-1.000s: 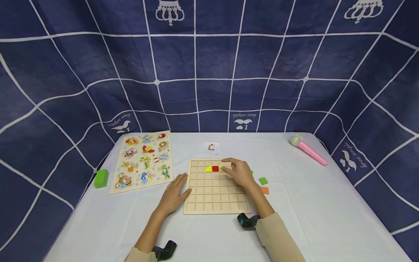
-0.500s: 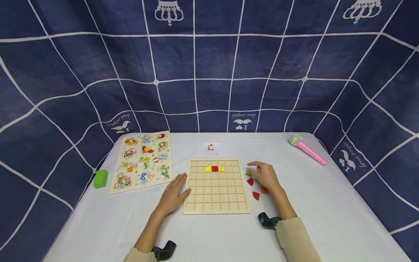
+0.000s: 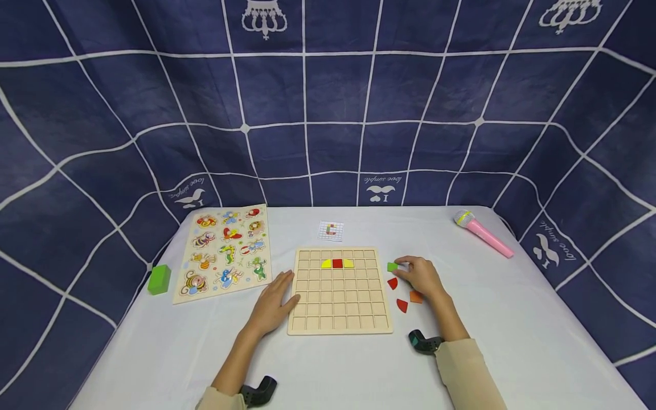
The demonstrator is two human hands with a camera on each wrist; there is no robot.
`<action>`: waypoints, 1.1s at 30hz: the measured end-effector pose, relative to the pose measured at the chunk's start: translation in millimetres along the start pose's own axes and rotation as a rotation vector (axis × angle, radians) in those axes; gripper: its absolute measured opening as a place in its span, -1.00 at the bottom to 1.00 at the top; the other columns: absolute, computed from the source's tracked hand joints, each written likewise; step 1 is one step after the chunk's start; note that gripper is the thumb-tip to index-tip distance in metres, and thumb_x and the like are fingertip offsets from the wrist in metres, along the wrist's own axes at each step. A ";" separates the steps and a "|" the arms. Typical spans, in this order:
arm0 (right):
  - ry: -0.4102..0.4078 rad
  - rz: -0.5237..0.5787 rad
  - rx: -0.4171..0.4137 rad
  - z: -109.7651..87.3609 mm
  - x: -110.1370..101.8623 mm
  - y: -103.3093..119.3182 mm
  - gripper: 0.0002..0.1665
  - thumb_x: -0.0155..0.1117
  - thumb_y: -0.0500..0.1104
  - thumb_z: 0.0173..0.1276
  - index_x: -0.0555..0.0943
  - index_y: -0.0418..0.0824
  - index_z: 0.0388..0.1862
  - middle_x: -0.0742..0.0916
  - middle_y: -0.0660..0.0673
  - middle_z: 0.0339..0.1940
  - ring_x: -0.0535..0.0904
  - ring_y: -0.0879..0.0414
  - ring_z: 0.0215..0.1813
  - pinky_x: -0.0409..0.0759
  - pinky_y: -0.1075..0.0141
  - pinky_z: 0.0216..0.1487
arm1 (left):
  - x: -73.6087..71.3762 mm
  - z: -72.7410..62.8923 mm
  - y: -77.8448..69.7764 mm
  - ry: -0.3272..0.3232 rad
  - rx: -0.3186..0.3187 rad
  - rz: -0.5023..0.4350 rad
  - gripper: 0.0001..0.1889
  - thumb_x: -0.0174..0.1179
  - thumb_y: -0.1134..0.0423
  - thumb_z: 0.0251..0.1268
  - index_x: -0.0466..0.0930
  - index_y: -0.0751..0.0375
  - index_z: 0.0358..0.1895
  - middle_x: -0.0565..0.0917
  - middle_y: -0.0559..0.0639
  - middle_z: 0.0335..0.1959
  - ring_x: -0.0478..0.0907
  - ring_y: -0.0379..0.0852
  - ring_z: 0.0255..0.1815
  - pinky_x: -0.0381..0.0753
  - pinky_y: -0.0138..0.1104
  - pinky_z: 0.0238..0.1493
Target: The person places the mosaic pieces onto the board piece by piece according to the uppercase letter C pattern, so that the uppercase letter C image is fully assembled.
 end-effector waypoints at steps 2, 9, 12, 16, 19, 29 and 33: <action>-0.003 0.002 -0.003 0.1 -0.3 -1.1 -0.63 0.44 -0.09 0.07 0.68 -0.21 -0.14 0.38 -0.01 -0.74 0.23 0.13 -0.64 0.17 0.31 -0.61 | 0.0 0.1 0.2 0.006 -0.004 0.001 -0.36 0.10 0.06 0.30 0.17 0.28 0.37 0.21 0.15 0.38 0.02 0.12 0.41 -0.03 0.00 0.36; -0.049 -0.010 -0.054 1.0 -4.2 1.3 -0.64 0.39 -0.08 0.14 0.66 -0.22 -0.11 0.36 0.01 -0.77 0.22 0.15 -0.68 0.17 0.34 -0.67 | -2.0 0.3 -1.1 0.005 0.004 0.002 -0.35 0.11 0.07 0.29 0.17 0.28 0.37 0.21 0.15 0.38 0.02 0.13 0.41 -0.03 0.01 0.36; -0.091 0.003 -0.089 1.6 -7.2 9.8 -0.64 0.38 -0.08 0.15 0.65 -0.20 -0.09 0.33 0.04 -0.78 0.18 0.17 -0.70 0.14 0.35 -0.70 | -2.2 0.2 -1.0 0.005 0.005 0.000 -0.35 0.11 0.07 0.30 0.17 0.28 0.37 0.21 0.15 0.38 0.02 0.13 0.41 -0.03 0.01 0.36; -0.116 0.038 -0.124 1.9 -7.2 30.7 -0.63 0.39 -0.06 0.14 0.66 -0.15 -0.08 0.29 0.05 -0.80 0.13 0.18 -0.71 0.10 0.37 -0.72 | -2.4 0.2 -1.1 -0.002 0.006 0.000 -0.36 0.10 0.08 0.30 0.17 0.28 0.37 0.22 0.15 0.38 0.02 0.13 0.41 -0.03 0.01 0.36; -0.106 0.066 -0.148 1.3 -3.9 50.5 -0.62 0.40 -0.05 0.13 0.66 -0.13 -0.07 0.28 0.04 -0.81 0.11 0.19 -0.72 0.08 0.39 -0.73 | -2.0 -0.1 -0.8 -0.008 0.006 0.000 -0.36 0.10 0.08 0.29 0.18 0.28 0.36 0.22 0.15 0.37 0.03 0.13 0.41 -0.02 0.01 0.36; -0.067 0.098 -0.271 4.2 26.9 112.3 -0.64 0.40 -0.05 0.13 0.67 -0.12 -0.08 0.28 0.09 -0.84 0.09 0.26 -0.74 0.08 0.42 -0.73 | -0.6 -0.6 0.0 -0.003 -0.001 -0.004 -0.36 0.10 0.06 0.30 0.17 0.27 0.37 0.21 0.13 0.38 0.03 0.11 0.41 -0.03 0.00 0.37; -0.048 0.085 -0.290 6.5 43.5 126.2 -0.64 0.41 -0.03 0.11 0.68 -0.11 -0.10 0.26 0.12 -0.84 0.07 0.27 -0.73 0.06 0.42 -0.71 | -0.2 -0.6 0.4 -0.004 0.002 -0.008 -0.36 0.10 0.06 0.30 0.18 0.28 0.37 0.22 0.14 0.38 0.03 0.12 0.41 -0.02 0.01 0.36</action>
Point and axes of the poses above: each hand's wrist, its own z-axis towards the middle knuckle, its own x-axis out of the palm, y = z × x, the point moved 6 cm from there along z, towards the middle knuckle
